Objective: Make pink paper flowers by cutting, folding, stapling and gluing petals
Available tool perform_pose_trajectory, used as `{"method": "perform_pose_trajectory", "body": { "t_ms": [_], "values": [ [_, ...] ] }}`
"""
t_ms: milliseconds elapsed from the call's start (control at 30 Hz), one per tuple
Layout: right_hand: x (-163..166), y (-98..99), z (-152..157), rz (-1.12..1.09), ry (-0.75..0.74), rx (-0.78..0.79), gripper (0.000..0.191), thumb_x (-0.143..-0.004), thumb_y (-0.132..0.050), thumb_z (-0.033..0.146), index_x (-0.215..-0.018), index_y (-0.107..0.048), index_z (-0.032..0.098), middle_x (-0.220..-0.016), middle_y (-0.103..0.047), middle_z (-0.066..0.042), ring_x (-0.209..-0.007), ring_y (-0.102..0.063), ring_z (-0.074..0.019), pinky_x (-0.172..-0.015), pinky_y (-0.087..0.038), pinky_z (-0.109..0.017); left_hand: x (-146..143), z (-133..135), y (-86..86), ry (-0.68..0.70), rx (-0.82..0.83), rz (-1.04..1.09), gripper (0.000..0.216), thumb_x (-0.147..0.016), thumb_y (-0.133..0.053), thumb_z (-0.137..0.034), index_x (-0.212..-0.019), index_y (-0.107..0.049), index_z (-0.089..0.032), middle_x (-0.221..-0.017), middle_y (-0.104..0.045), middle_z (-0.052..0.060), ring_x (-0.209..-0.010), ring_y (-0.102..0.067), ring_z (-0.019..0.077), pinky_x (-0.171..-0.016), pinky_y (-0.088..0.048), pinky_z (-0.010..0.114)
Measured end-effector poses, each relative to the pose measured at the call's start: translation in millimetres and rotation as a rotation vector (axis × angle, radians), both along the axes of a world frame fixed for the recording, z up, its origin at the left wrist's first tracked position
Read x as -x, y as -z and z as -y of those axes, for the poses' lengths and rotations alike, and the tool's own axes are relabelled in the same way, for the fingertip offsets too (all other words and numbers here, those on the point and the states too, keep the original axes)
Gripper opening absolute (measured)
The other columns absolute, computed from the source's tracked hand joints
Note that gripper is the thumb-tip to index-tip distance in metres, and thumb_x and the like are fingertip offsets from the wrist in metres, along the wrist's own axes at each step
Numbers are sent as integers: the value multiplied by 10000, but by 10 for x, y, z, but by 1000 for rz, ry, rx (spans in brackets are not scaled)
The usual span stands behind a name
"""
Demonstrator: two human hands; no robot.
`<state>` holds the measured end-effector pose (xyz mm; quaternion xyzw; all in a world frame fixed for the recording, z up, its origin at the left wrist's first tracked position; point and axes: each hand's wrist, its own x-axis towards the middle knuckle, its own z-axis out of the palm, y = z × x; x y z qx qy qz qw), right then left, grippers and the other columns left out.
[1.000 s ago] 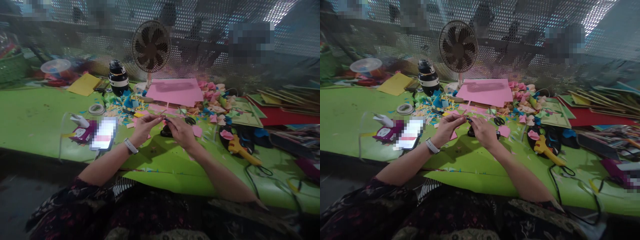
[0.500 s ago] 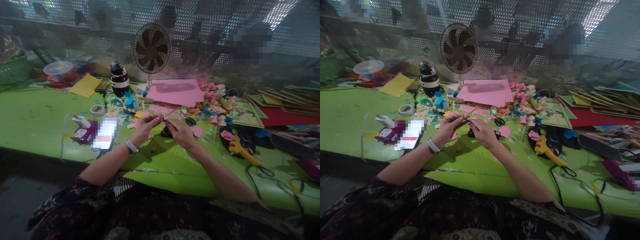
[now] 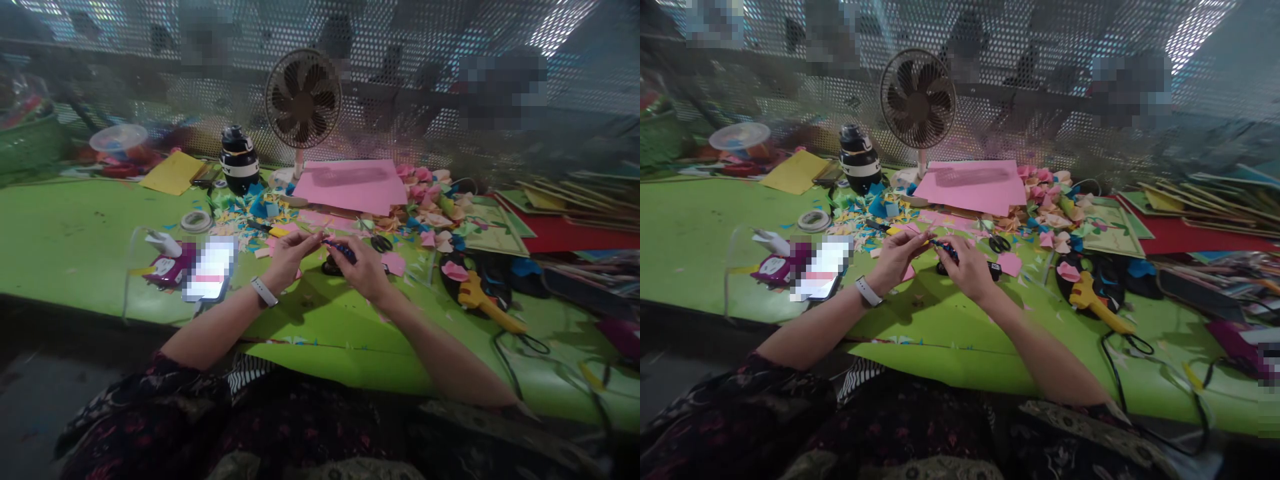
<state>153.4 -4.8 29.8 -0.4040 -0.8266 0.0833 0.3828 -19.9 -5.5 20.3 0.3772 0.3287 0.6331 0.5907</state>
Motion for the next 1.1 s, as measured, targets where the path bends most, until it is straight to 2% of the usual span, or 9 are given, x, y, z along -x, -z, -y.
{"method": "perform_pose_trajectory", "body": {
  "t_ms": [100, 167, 300, 567, 733, 800, 900, 967, 1100],
  "values": [
    [4, 29, -9, 25, -7, -27, 344, -1015, -427, 455, -1052, -676, 220, -981, -736, -100, -914, -679, -242, -788, -523, -367, 6, -8, 31, -44, -48, -90, 259, -661, -870, -394, -659, -719, -184, -718, -707, -2, -724, -646, 110, -838, -527, 289],
    [-4, 34, -25, 26, -20, -4, 366, -1023, -397, 462, -1047, -673, 223, -953, -729, -95, -888, -673, -236, -767, -517, -360, 9, -6, 39, -47, -73, -111, 229, -672, -865, -387, -707, -749, -193, -751, -724, 6, -734, -648, 111, -838, -522, 284],
    [-29, -19, -48, -14, -67, 51, 346, -1016, -413, 457, -1035, -666, 222, -930, -712, -85, -863, -658, -230, -780, -517, -364, 13, 1, 22, 9, -88, -64, 246, -680, -859, -406, -778, -777, -196, -878, -769, 38, -855, -693, 143, -905, -519, 298],
    [-32, -102, -38, -60, -171, 219, 278, -994, -467, 426, -1001, -642, 209, -876, -706, -47, -762, -653, -186, -700, -513, -314, 7, 20, -52, 66, -16, 29, 290, -609, -895, -408, -728, -750, -186, -858, -773, 31, -872, -712, 158, -935, -527, 320],
    [12, -25, -1, -73, -54, 115, 305, -930, -590, 482, -1051, -646, 207, -963, -726, -86, -836, -678, -221, -751, -531, -343, 10, 19, -38, -13, -30, -30, 270, -628, -887, -387, -630, -713, -180, -728, -726, 7, -734, -664, 117, -833, -529, 285],
    [21, 5, 3, -63, -41, 66, 305, -966, -525, 477, -1054, -656, 216, -985, -728, -96, -861, -680, -230, -775, -534, -360, 10, 19, -32, -56, -41, -86, 266, -629, -886, -391, -630, -718, -184, -685, -703, 1, -708, -646, 119, -814, -527, 292],
    [15, 14, -7, -59, -41, 45, 343, -1014, -422, 455, -1050, -667, 218, -974, -730, -96, -879, -682, -232, -796, -534, -372, 7, 30, -41, -52, -66, -102, 251, -617, -894, -383, -713, -756, -196, -767, -737, 19, -798, -680, 153, -863, -531, 321],
    [5, -1, -17, -68, -40, 58, 364, -1022, -400, 462, -1052, -670, 221, -973, -731, -94, -898, -682, -233, -809, -535, -375, 5, 39, -53, -37, -80, -92, 256, -608, -900, -376, -736, -765, -200, -814, -754, 31, -852, -696, 170, -896, -532, 338],
    [-10, -42, -20, -70, -79, 84, 391, -1019, -396, 492, -1041, -672, 217, -1001, -731, -98, -919, -682, -231, -812, -539, -372, 8, 38, -61, -41, -71, -99, 233, -608, -897, -369, -716, -767, -208, -794, -756, 29, -818, -698, 162, -900, -537, 342]
  ]
}}
